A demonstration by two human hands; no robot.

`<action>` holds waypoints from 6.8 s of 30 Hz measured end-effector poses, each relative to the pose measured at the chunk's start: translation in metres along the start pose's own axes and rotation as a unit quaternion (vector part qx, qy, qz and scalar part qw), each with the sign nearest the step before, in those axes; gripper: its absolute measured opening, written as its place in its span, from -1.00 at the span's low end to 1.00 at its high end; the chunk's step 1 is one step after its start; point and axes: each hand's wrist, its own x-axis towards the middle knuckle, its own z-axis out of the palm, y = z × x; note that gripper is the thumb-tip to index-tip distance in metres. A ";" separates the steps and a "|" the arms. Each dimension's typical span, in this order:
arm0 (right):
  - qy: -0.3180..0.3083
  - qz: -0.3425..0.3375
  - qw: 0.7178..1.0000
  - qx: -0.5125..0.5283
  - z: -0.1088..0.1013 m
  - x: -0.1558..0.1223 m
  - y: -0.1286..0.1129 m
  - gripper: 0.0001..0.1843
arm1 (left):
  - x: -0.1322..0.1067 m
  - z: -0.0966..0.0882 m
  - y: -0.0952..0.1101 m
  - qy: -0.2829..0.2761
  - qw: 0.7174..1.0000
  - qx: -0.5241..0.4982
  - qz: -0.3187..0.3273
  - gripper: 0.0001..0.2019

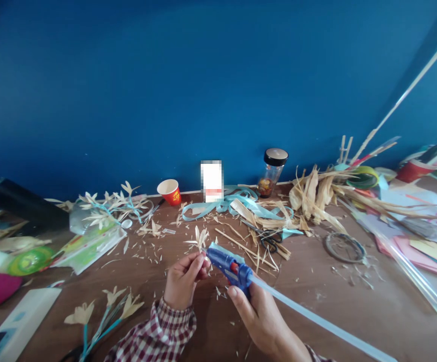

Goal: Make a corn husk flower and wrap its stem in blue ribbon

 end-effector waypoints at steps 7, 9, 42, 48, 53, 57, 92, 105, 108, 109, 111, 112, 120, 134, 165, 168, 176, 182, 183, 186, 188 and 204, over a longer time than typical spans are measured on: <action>0.005 0.001 1.000 0.020 -0.001 -0.005 0.003 -0.64 | 0.000 0.000 0.002 0.009 1.000 -0.018 0.002 -0.70; 0.013 0.000 1.000 0.021 -0.002 -0.005 0.004 -0.64 | 0.001 0.000 0.002 0.007 0.999 -0.034 -0.009 -0.68; -0.021 0.017 0.999 0.047 -0.007 -0.003 0.004 -0.56 | 0.007 0.000 0.012 0.036 0.929 -0.236 -0.284 -0.83; -0.019 0.019 0.999 0.024 -0.006 -0.004 0.006 -0.56 | 0.003 0.000 0.014 -0.029 0.924 -0.270 -0.270 -0.92; -0.008 0.019 1.000 0.017 -0.003 -0.005 0.015 -0.60 | 0.004 0.001 0.009 -0.017 0.957 -0.207 -0.200 -0.76; -0.005 0.020 1.000 -0.003 -0.001 -0.007 0.019 -0.61 | 0.006 0.001 0.003 -0.004 0.978 -0.157 -0.134 -0.65; -0.001 -0.023 0.998 -0.058 -0.001 0.004 0.008 -0.55 | 0.005 0.001 0.001 -0.013 0.986 -0.130 -0.109 -0.63; 0.006 -0.022 0.998 -0.059 -0.003 0.004 0.005 -0.58 | 0.004 0.002 0.005 -0.018 0.991 -0.099 -0.084 -0.65; 0.005 -0.019 0.998 -0.063 -0.003 0.003 0.006 -0.58 | 0.003 0.002 0.005 -0.015 0.992 -0.099 -0.083 -0.66; 0.006 -0.018 0.998 -0.066 -0.003 0.003 0.006 -0.58 | 0.003 0.002 0.006 -0.014 0.992 -0.099 -0.083 -0.66; 0.007 -0.015 0.997 -0.070 -0.002 0.003 0.005 -0.58 | 0.003 0.002 0.006 -0.011 0.991 -0.099 -0.087 -0.65; 0.010 -0.016 0.997 -0.070 -0.003 0.003 0.005 -0.58 | 0.003 0.002 0.007 -0.010 0.991 -0.098 -0.089 -0.65; 0.005 -0.029 0.997 -0.076 -0.004 0.004 0.004 -0.58 | 0.002 0.003 0.007 -0.003 0.992 -0.095 -0.078 -0.65; 0.008 -0.034 0.997 -0.072 -0.006 0.007 0.002 -0.59 | 0.001 0.004 0.008 -0.018 0.992 -0.088 -0.085 -0.66; 0.030 -0.049 0.996 -0.073 -0.003 0.010 0.001 -0.58 | 0.002 0.003 0.009 0.015 0.988 -0.130 -0.084 -0.65; 0.031 -0.050 0.996 -0.067 -0.003 0.010 0.002 -0.58 | 0.001 0.003 0.008 0.003 0.989 -0.124 -0.081 -0.66; 0.028 -0.038 0.996 -0.074 -0.003 0.009 0.003 -0.58 | 0.001 0.002 0.007 -0.012 0.989 -0.123 -0.081 -0.68; 0.017 -0.042 0.997 -0.066 -0.004 0.006 0.002 -0.57 | 0.001 0.003 0.007 -0.016 0.988 -0.134 -0.079 -0.68; 0.015 -0.039 0.997 -0.066 -0.004 0.006 0.004 -0.58 | 0.001 0.003 0.007 -0.015 0.988 -0.135 -0.080 -0.68; 0.016 -0.029 0.997 -0.070 -0.002 0.005 0.007 -0.58 | 0.000 0.003 0.007 -0.004 0.988 -0.134 -0.081 -0.68; 0.014 -0.027 0.997 -0.073 -0.002 0.006 0.008 -0.57 | 0.000 0.002 0.007 -0.002 0.988 -0.132 -0.079 -0.68; 0.003 -0.007 0.999 -0.047 -0.001 0.007 0.012 -0.57 | 0.002 0.002 0.007 0.012 0.991 -0.099 -0.084 -0.66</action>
